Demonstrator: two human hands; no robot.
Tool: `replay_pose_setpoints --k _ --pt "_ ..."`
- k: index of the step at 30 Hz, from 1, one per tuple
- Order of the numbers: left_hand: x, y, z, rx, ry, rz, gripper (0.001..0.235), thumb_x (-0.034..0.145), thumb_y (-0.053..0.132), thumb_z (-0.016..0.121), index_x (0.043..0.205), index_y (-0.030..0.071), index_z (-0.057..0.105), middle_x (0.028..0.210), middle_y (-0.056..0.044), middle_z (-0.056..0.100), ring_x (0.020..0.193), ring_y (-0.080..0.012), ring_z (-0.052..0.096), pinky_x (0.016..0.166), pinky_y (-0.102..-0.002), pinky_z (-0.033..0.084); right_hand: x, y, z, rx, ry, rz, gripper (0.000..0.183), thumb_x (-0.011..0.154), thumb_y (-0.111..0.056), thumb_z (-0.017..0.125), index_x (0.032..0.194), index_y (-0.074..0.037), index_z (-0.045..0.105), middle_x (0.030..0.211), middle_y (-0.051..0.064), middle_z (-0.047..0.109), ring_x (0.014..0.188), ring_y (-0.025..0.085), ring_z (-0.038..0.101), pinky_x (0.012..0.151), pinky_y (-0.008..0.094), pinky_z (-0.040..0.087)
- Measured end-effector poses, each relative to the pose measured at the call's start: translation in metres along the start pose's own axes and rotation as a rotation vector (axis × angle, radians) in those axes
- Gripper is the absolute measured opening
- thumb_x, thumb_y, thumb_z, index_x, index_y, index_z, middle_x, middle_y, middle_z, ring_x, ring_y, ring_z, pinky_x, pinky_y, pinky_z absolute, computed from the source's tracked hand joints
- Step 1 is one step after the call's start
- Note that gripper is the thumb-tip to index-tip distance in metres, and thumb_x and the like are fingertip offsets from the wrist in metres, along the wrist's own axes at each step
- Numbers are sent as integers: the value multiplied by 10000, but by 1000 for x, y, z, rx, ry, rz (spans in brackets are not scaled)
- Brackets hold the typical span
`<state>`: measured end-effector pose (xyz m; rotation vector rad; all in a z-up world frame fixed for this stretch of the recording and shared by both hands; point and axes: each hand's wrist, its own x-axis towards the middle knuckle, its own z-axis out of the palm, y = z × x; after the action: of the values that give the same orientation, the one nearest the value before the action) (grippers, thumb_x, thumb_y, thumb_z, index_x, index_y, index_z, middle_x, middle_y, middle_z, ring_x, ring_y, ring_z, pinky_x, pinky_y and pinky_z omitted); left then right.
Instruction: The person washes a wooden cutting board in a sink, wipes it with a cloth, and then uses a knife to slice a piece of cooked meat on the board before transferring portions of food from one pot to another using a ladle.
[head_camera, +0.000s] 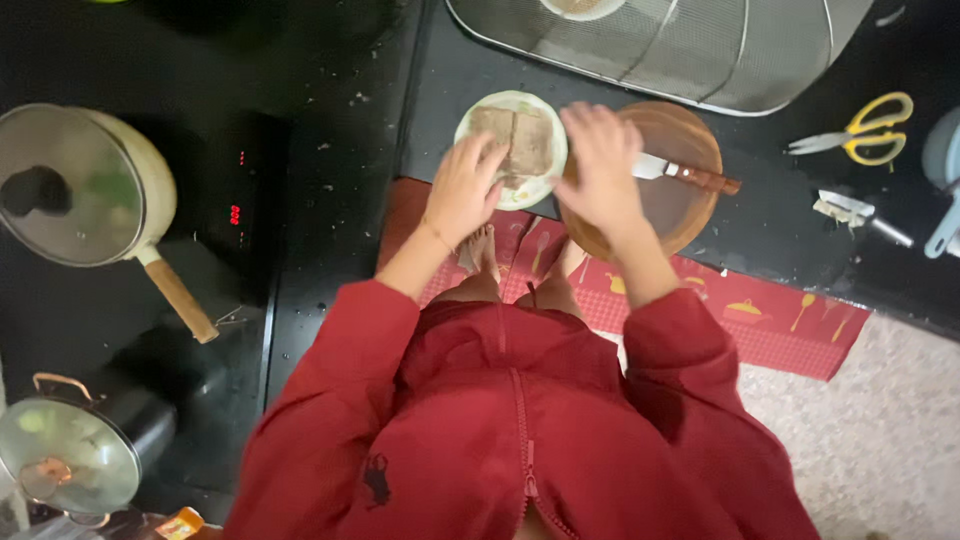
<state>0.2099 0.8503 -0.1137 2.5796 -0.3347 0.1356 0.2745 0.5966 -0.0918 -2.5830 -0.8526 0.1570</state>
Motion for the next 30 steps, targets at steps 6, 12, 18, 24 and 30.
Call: replay_pose_setpoints --k 6,12,18,24,30 --pt "56 -17 -8 70 -398 -77 1294 751 415 1032 1704 42 241 1592 -280 473 1499 -443 463 1303 -560 369 -77 68 -32 -293 -43 453 739 752 -204 722 1465 -84 570 1369 202 543 1313 485 455 1016 669 404" --pt "64 -20 3 342 -269 51 1080 549 609 1006 1369 64 563 1392 -150 583 1233 -344 545 1035 -499 440 -103 98 -23 -481 -59 360 368 856 -178 700 1209 -88 645 1164 150 580 1112 411 565 832 570 475" --pt "68 -16 4 209 -210 135 1058 391 313 996 1307 56 532 1167 -128 600 1129 -306 588 968 -490 471 -135 100 -17 -381 -44 480 311 1066 -438 732 1135 -181 571 956 93 659 772 385 773 657 527 606" --pt "70 25 10 52 -53 186 960 464 229 1012 1265 38 518 1064 -152 529 1027 -376 587 944 -521 516 -177 52 -36 307 136 759 348 964 -227 795 1248 -138 615 1071 210 800 986 499 766 757 622 570" --pt "86 138 67 -356 -213 -175 950 543 303 1006 1324 29 542 1141 -185 596 1110 -433 653 939 -545 582 -193 -11 -46 326 126 893 366 1104 -331 678 1462 -307 604 1025 165 815 948 470 773 827 632 599"
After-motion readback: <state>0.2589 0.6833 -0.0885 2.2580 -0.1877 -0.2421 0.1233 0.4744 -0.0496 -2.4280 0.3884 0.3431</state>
